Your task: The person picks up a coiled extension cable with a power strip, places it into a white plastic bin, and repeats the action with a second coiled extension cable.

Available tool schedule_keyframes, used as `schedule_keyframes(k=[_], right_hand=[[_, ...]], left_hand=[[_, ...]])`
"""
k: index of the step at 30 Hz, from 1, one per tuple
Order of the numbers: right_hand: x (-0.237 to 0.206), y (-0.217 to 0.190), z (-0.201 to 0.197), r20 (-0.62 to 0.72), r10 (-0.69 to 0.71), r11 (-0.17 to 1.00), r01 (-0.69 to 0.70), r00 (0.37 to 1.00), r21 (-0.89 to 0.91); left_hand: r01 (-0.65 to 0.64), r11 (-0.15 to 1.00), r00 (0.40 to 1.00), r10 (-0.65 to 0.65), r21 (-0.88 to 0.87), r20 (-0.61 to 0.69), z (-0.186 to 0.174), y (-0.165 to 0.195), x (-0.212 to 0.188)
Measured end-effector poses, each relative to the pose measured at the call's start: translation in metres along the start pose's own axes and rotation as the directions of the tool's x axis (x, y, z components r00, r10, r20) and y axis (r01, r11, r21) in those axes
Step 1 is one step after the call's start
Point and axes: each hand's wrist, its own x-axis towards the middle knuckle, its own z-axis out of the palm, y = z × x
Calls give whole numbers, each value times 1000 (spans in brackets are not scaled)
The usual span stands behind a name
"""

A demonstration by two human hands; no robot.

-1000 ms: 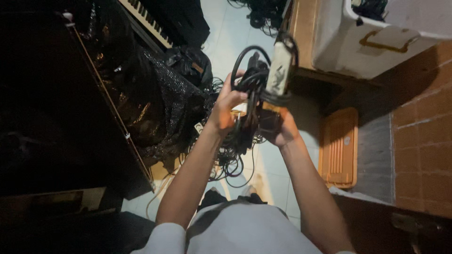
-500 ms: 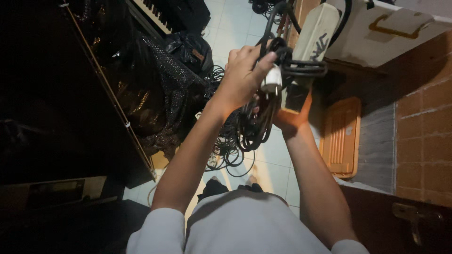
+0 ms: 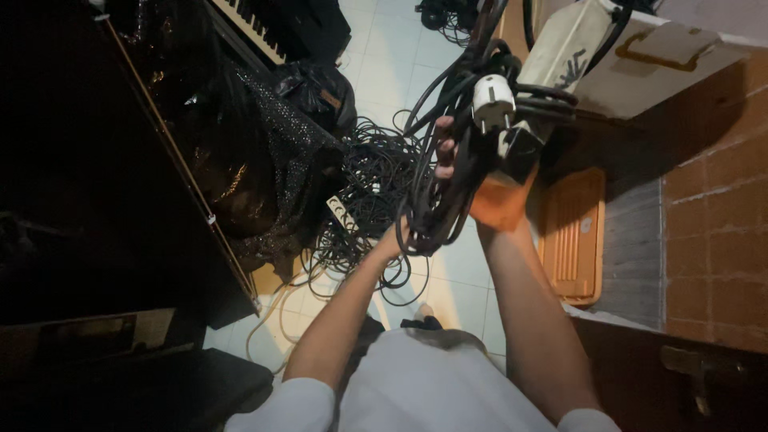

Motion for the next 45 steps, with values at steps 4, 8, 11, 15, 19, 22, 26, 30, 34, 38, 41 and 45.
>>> schedule_keyframes(k=[4,8,11,15,19,22,26,30,34,38,41,45], right_hand=[[4,9,10,78,33,998,-37,996,50],[9,17,9,37,45,996,-47,998,71],[11,18,4,-10,37,995,-36,999,89],[12,15,-1,-65,28,991,-19,997,135],[12,5,0,-152,78,996,-69,985,63],[10,2,-3,-220,18,994,-41,975,-101],[9,2,-17,-224,-79,975,29,971,-221],[6,-7,-32,-290,-162,961,85,943,-262],[-1,-22,-38,-384,-207,969,134,900,-207],[-8,-25,-44,-423,-256,965,204,869,-166],[-14,-27,-51,-424,-201,972,124,883,-200],[-22,-29,-67,-374,-228,962,149,899,-229]], left_hand=[[-2,985,1000,-2,171,23,13,-3,-1],[-74,962,995,89,263,-44,23,7,12],[-100,953,991,120,287,-53,27,12,15],[-74,947,994,96,314,-54,25,8,7],[-7,936,997,35,352,-71,15,-6,-1],[135,891,974,-39,433,-223,-6,-12,0],[346,928,806,-219,137,-551,-37,-3,20],[-11,978,697,-141,-206,-703,-60,21,35],[-184,967,636,-20,-177,-771,-73,40,36],[-67,988,661,-59,-137,-748,-85,35,48],[38,999,715,-3,35,-699,-90,24,61],[393,761,861,-108,516,-496,-88,41,61]])
